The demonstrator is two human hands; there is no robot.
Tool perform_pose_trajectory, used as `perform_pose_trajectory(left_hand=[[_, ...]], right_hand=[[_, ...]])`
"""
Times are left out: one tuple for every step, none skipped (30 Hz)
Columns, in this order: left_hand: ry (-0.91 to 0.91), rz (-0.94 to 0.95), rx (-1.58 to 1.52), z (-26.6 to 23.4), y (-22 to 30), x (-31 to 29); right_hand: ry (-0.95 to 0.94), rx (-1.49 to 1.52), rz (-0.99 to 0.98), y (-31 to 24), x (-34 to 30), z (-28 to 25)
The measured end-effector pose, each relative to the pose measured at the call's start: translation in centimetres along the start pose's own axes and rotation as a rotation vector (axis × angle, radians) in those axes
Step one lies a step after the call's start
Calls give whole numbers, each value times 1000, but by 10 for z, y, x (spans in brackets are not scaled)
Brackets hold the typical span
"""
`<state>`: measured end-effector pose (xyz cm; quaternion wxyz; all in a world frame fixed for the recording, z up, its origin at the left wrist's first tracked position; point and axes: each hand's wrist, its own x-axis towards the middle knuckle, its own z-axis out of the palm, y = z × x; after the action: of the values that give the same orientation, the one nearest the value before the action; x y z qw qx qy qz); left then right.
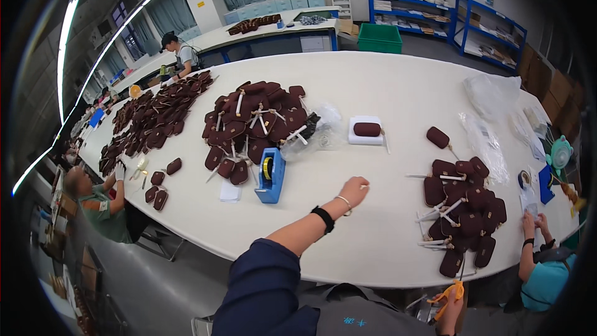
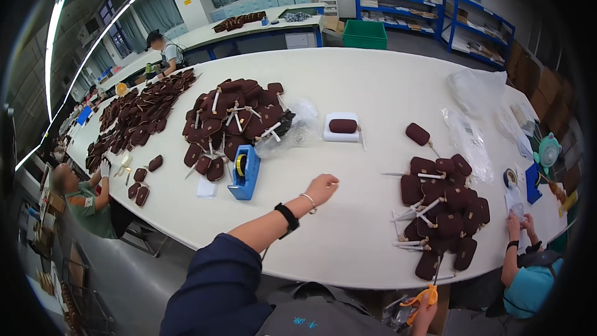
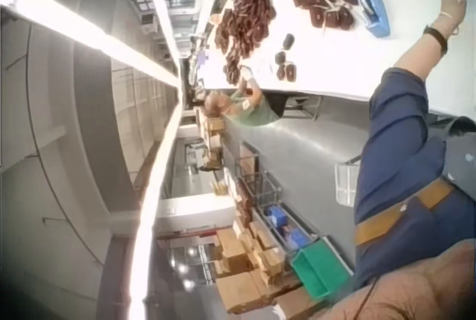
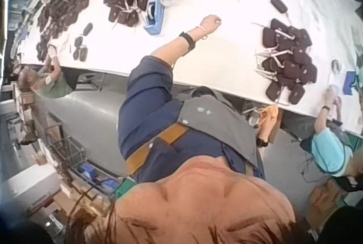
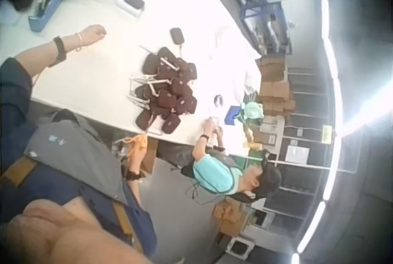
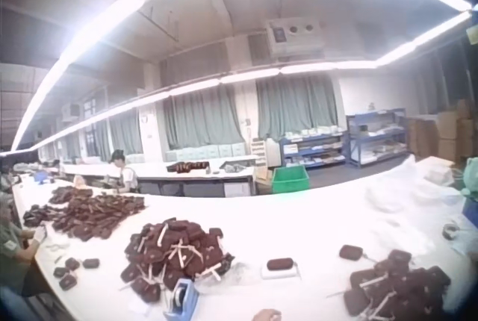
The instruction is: The person repeatedly picks up small maroon pouches and white plastic rods from a large table. They insert the rods into the pouches using a yellow-handled tool to assist with the opening. The finished items are placed into a pile on the table.
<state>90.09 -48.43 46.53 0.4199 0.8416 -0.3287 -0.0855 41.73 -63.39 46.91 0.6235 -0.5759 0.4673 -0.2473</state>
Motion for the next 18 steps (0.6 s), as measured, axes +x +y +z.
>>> perform_pose_trajectory(left_hand=[[66, -66, -15, -29, -21, 5], [115, -109, -24, -60, -43, 10], [166, -155, -31, -94, -68, 15], [249, -203, -21, -126, -91, 21], [328, -255, -12, -156, -115, 23], [387, -269, 14, -183, -131, 30], [449, -285, 46, -210, -146, 34], [492, -315, 54, -236, -160, 38], [533, -344, 61, -261, -174, 42], [593, -343, 90, -288, -196, 41], [649, -332, 106, -311, -213, 46], [673, -348, 88, -322, -218, 57], [702, -365, 71, -335, -221, 67], [713, -337, 68, -347, -229, 79], [725, -308, 68, -361, -237, 88], [735, -296, 144, -370, -243, 102], [730, -274, 213, -374, -244, 121], [655, -210, 251, -370, -230, 143]], right_hand=[[-33, -23, -7, 0, 3, 13], [-45, -18, 19, 2, 6, 25], [-95, -38, 9, -5, 6, 43], [-138, -59, -2, -16, 1, 62], [-178, -82, -9, -23, -2, 78], [-257, -124, 31, 0, 14, 73], [-278, -125, 22, 0, 16, 84], [-299, -126, 13, -9, 9, 101], [-318, -126, 5, -23, -2, 119], [-354, -216, 85, -79, -30, 154], [-362, -243, 74, -79, -30, 163], [-346, -273, 69, -71, -32, 164], [-333, -301, 60, -65, -32, 166], [-316, -288, 36, -59, -34, 169], [-301, -272, 12, -53, -36, 172], [-274, -257, -11, -52, -37, 175], [-288, -258, -24, -53, -37, 176], [-272, -261, -29, -54, -42, 172]])
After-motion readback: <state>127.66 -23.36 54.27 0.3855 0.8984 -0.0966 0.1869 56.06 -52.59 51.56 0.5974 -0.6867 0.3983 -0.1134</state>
